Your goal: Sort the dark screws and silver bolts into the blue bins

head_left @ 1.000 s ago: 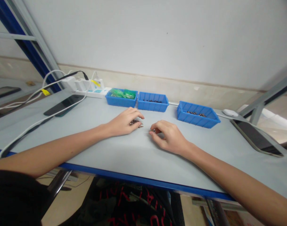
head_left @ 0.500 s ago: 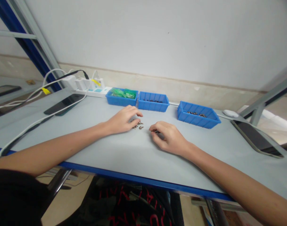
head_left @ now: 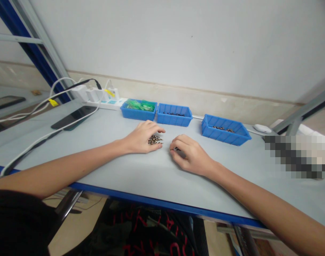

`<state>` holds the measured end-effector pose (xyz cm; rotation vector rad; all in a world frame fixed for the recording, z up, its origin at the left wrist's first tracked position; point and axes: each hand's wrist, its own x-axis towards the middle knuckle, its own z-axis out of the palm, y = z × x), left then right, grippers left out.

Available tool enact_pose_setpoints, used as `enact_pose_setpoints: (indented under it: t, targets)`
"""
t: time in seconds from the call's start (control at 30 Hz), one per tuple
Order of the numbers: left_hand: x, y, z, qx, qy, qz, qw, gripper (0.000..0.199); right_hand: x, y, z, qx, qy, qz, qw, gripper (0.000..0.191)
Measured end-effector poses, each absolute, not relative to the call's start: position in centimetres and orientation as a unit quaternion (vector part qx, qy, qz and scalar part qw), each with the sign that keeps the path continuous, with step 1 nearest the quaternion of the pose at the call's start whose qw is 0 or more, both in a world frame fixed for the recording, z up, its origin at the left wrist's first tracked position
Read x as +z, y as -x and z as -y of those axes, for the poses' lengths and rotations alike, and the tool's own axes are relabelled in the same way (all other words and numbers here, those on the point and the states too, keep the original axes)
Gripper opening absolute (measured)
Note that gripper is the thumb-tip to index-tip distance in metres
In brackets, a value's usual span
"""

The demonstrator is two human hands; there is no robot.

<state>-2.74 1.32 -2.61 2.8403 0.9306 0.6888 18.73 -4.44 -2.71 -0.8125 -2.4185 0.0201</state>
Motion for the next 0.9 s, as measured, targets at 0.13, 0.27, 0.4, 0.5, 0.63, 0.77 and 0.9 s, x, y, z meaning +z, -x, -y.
enact_pose_setpoints:
  t: [0.13,0.27,0.4,0.5,0.63,0.77,0.9]
  targets:
    - [-2.71,2.73,-1.39,0.224,-0.925,-0.307,0.026,0.036,-2.75,-18.7,4.45,0.01,0.303,0.908,0.288,0.009]
    - [-2.82,2.71,-1.44,0.226,-0.925,-0.304,0.024,0.032,-2.86,-18.69,4.39,0.009,0.301,0.91,0.286,0.009]
    - [-2.86,2.74,-1.46,0.228,-0.925,-0.302,0.025,0.03,-2.88,-18.68,4.31,0.01,0.301,0.91,0.284,0.009]
    - [-2.85,2.66,-1.44,0.223,-0.925,-0.307,0.018,0.032,-2.86,-18.68,4.32,0.012,0.3,0.911,0.284,0.009]
    - [-2.89,2.4,-1.41,0.217,-0.922,-0.321,-0.004,0.037,-2.88,-18.63,4.35,0.015,0.301,0.91,0.283,0.009]
    - [-3.03,2.29,-1.35,0.223,-0.92,-0.321,-0.01,0.034,-2.93,-18.56,4.34,0.014,0.304,0.91,0.281,0.008]
    - [-3.05,2.31,-1.28,0.228,-0.921,-0.316,-0.012,0.029,-2.91,-18.53,4.3,0.015,0.303,0.911,0.281,0.008]
